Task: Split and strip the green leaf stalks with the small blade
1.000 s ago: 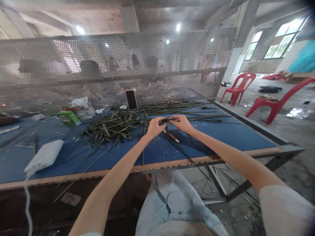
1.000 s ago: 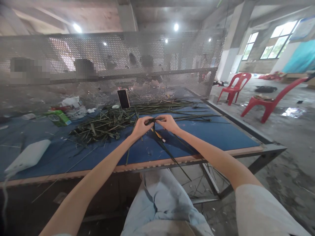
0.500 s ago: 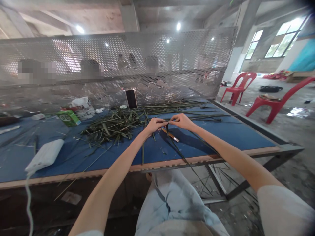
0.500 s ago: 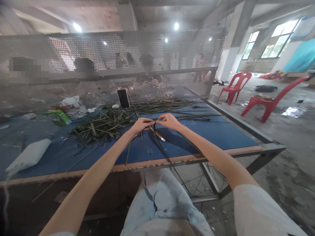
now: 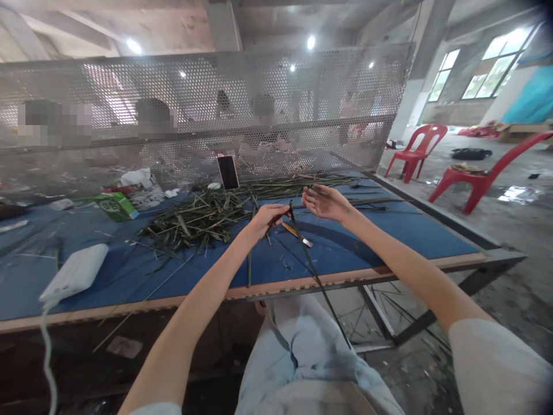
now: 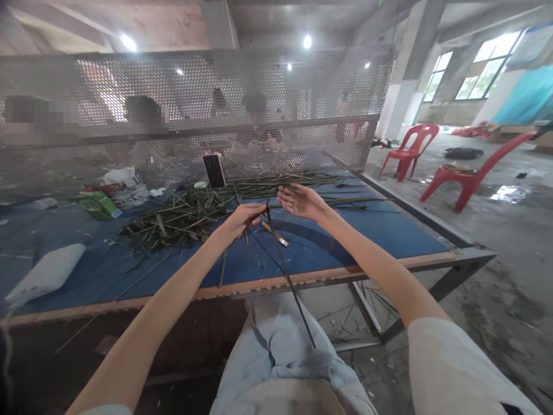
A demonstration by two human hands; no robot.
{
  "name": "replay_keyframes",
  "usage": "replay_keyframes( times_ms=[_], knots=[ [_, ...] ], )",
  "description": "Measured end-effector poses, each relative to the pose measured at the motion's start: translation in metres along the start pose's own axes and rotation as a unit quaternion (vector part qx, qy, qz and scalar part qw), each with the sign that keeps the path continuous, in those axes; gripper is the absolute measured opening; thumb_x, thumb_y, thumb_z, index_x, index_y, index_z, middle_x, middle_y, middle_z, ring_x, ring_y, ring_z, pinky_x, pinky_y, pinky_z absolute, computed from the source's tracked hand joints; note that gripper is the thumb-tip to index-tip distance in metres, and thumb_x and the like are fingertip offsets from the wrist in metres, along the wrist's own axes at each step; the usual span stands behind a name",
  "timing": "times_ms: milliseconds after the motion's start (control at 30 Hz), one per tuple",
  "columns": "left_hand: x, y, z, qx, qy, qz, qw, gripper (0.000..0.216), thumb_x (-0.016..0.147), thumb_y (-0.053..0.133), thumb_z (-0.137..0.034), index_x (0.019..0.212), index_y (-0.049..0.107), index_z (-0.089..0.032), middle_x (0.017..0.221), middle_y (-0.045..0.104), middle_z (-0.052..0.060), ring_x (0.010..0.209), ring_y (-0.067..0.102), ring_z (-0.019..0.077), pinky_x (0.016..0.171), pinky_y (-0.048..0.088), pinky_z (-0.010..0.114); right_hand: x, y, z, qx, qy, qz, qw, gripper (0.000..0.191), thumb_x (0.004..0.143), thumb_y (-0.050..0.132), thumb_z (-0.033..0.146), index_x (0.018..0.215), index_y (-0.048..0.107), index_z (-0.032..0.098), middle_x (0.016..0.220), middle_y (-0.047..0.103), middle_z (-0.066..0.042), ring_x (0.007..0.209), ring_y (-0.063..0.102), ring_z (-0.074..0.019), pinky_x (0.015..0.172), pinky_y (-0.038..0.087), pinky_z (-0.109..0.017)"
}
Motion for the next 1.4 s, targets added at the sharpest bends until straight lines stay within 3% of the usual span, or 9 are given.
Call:
replay_keyframes(
  times_ms=[100,233,367,500,600,800,1000,1267,1400],
  knots=[
    [-0.001,0.002,0.0,-0.011,0.0,-0.016,1.0,0.024,0.067,0.077,-0.033,0.069,0.07,-0.01,0.073,0.065,0.007,0.043,0.038,0.0028,0.042,0.023,0.022,0.003,0.001,0.001,0.0,-0.039,-0.03,0.999,0.022,0.089,0.047,0.034,0.093,0.062,0.019,0.098,0.069,-0.007,0.096,0.064,-0.0182,0.078,0.054,-0.031],
    [-0.004,0.007,-0.001,0.001,-0.007,-0.071,0.997,0.023,0.068,0.076,-0.032,0.069,0.07,-0.01,0.069,0.065,0.006,0.042,0.038,0.0034,0.041,0.021,0.022,0.01,0.004,-0.014,-0.136,-0.05,-0.075,0.987,0.031,0.08,0.064,0.047,0.072,0.061,0.017,0.074,0.067,-0.005,0.072,0.063,-0.0157,0.071,0.053,-0.028],
    [-0.005,0.01,0.0,0.014,-0.008,-0.068,0.998,0.023,0.066,0.076,-0.032,0.072,0.072,-0.01,0.066,0.065,0.005,0.042,0.039,0.0046,0.041,0.02,0.023,0.011,0.013,-0.033,-0.316,-0.109,-0.117,0.935,0.041,0.065,0.075,0.054,0.062,0.063,0.015,0.061,0.063,-0.003,0.058,0.057,-0.0124,0.061,0.049,-0.025],
    [-0.003,0.007,0.002,0.014,-0.024,-0.045,0.999,0.021,0.066,0.074,-0.029,0.072,0.073,-0.01,0.065,0.067,0.006,0.041,0.038,0.0048,0.04,0.021,0.023,0.007,0.019,-0.036,-0.402,-0.204,-0.123,0.884,0.044,0.07,0.069,0.057,0.061,0.063,0.015,0.059,0.064,-0.004,0.056,0.059,-0.0139,0.058,0.047,-0.026],
    [-0.001,0.006,0.004,0.018,-0.034,-0.03,0.999,0.018,0.067,0.073,-0.028,0.07,0.073,-0.01,0.065,0.067,0.007,0.04,0.039,0.0049,0.04,0.022,0.023,0.005,0.018,-0.034,-0.427,-0.231,-0.11,0.867,0.041,0.074,0.067,0.055,0.065,0.064,0.015,0.063,0.067,-0.005,0.058,0.061,-0.0151,0.059,0.049,-0.027],
    [-0.001,0.007,0.004,0.038,-0.017,-0.027,0.999,0.019,0.068,0.073,-0.029,0.072,0.073,-0.01,0.067,0.068,0.008,0.04,0.04,0.0042,0.039,0.024,0.022,0.007,0.014,-0.036,-0.404,-0.201,-0.089,0.888,0.042,0.073,0.068,0.056,0.068,0.065,0.014,0.064,0.068,-0.006,0.058,0.063,-0.0156,0.056,0.049,-0.027],
    [-0.001,0.008,0.004,0.053,0.016,-0.022,0.998,0.021,0.069,0.072,-0.031,0.072,0.073,-0.01,0.065,0.066,0.006,0.039,0.039,0.0039,0.039,0.024,0.021,0.01,0.014,-0.04,-0.331,-0.147,-0.118,0.925,0.04,0.065,0.075,0.052,0.071,0.068,0.014,0.064,0.066,-0.003,0.06,0.06,-0.0129,0.058,0.049,-0.025],
    [-0.005,0.012,0.0,0.072,0.027,-0.014,0.997,0.029,0.059,0.079,-0.026,0.084,0.074,-0.011,0.058,0.058,-0.002,0.044,0.041,0.0041,0.043,0.028,0.02,0.008,0.017,-0.038,-0.316,-0.161,-0.144,0.924,0.038,0.063,0.076,0.051,0.071,0.071,0.014,0.069,0.068,-0.005,0.062,0.058,-0.0135,0.062,0.048,-0.027],
    [-0.007,0.014,0.0,0.076,0.035,-0.027,0.996,0.032,0.062,0.079,-0.036,0.082,0.074,-0.011,0.061,0.061,0.0,0.045,0.041,0.0045,0.042,0.027,0.02,0.01,0.016,-0.039,-0.325,-0.165,-0.143,0.92,0.039,0.064,0.075,0.051,0.072,0.073,0.013,0.065,0.066,-0.004,0.059,0.057,-0.0128,0.06,0.046,-0.027]
  ],
)
Point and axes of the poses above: each hand's wrist, its own x-axis towards the middle knuckle, its own y-axis out of the palm, z = x × y, the point moved 2 cm from there along x, towards the middle knuckle
